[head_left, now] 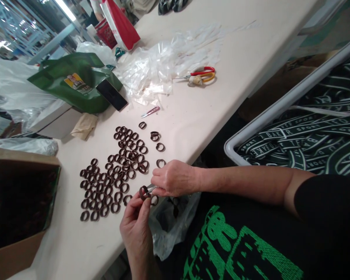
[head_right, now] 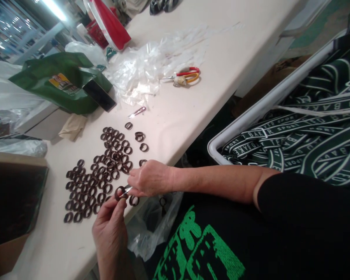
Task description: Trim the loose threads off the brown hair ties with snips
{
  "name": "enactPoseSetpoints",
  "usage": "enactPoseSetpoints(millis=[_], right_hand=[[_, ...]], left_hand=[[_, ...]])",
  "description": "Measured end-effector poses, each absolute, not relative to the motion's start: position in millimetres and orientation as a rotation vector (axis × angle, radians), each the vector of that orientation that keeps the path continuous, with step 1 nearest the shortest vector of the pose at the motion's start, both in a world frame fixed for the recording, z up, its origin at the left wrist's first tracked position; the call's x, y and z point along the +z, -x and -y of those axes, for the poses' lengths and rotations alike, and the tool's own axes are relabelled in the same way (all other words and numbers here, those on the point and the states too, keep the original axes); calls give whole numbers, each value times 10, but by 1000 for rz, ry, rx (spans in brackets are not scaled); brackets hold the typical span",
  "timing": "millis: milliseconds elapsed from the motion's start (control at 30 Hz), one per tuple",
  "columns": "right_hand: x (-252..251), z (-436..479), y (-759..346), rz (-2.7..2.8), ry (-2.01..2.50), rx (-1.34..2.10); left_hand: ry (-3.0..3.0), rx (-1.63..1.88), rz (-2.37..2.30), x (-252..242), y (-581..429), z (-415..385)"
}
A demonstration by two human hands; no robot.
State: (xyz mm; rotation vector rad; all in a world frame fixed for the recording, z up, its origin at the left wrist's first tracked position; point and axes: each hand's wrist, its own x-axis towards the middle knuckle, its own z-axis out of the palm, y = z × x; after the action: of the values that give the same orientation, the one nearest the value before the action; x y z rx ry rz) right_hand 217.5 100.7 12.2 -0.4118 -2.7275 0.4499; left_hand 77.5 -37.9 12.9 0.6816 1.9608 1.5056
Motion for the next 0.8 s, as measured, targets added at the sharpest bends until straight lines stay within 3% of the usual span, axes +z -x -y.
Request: enactPoseSetpoints(millis=[167,367,467,800], right_hand=[[143,-1056,-2243,2677,440,639],[81,-1105,-2334,2066,555,1665],[96,-1104,-2274,1840,490,1955],[154,-1180,-2152,1875,367,2225]], left_hand=[[-679,1538,-1979,119,-747,382],[-688,1463,-1939,103,-731,404],[-734,1362,-1844,119,-738,410],[-761,1247,-1766,153,-679,465]])
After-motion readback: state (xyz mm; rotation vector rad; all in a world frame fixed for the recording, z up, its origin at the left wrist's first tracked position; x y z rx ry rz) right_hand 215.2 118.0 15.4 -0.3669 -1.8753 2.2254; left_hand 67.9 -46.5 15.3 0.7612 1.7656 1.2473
